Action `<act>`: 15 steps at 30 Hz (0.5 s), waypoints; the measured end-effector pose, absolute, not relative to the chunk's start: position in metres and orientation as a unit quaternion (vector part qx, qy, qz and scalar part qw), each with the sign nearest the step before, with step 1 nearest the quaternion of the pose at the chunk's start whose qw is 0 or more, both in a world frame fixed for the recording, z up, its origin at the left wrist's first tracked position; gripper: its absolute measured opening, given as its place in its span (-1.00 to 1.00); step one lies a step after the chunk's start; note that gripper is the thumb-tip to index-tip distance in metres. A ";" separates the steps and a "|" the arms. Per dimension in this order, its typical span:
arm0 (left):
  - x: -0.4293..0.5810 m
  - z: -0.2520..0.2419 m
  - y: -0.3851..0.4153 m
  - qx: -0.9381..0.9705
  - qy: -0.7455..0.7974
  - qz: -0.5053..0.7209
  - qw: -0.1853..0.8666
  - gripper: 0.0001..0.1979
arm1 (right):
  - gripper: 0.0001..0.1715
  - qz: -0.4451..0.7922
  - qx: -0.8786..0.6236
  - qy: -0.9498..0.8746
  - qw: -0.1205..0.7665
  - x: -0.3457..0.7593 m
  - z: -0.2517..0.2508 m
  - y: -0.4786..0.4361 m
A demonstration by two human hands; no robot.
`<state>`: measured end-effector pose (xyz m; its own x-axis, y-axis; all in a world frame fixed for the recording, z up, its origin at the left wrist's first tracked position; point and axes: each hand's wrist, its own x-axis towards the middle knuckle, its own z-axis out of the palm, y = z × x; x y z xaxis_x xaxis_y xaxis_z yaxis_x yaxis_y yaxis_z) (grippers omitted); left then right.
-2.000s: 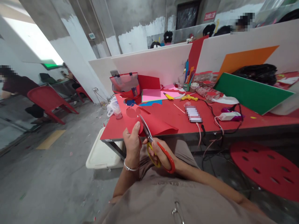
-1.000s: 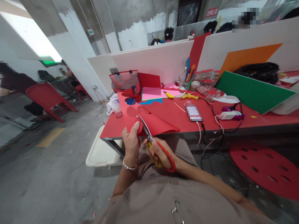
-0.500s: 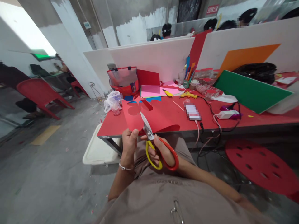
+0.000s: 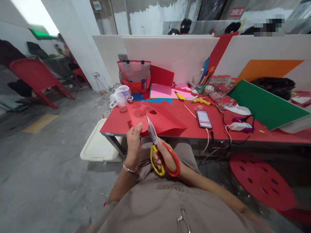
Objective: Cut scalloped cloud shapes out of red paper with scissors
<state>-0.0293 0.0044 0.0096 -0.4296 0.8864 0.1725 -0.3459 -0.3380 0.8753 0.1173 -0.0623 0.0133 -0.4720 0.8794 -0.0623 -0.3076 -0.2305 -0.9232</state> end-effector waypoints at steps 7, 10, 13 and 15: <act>-0.016 0.019 0.001 0.270 0.392 0.777 0.412 -0.77 | -0.27 0.691 -0.336 -0.488 0.414 0.116 0.013 -0.065; -0.019 0.015 0.004 0.286 0.388 0.768 0.422 -0.79 | -0.26 0.682 -0.345 -0.500 0.408 0.119 0.017 -0.065; -0.027 0.014 0.007 0.308 0.391 0.751 0.434 -0.76 | -0.26 0.676 -0.356 -0.509 0.396 0.122 0.022 -0.065; -0.034 0.016 0.008 0.322 0.392 0.737 0.446 -0.75 | -0.26 0.684 -0.363 -0.500 0.389 0.125 0.025 -0.064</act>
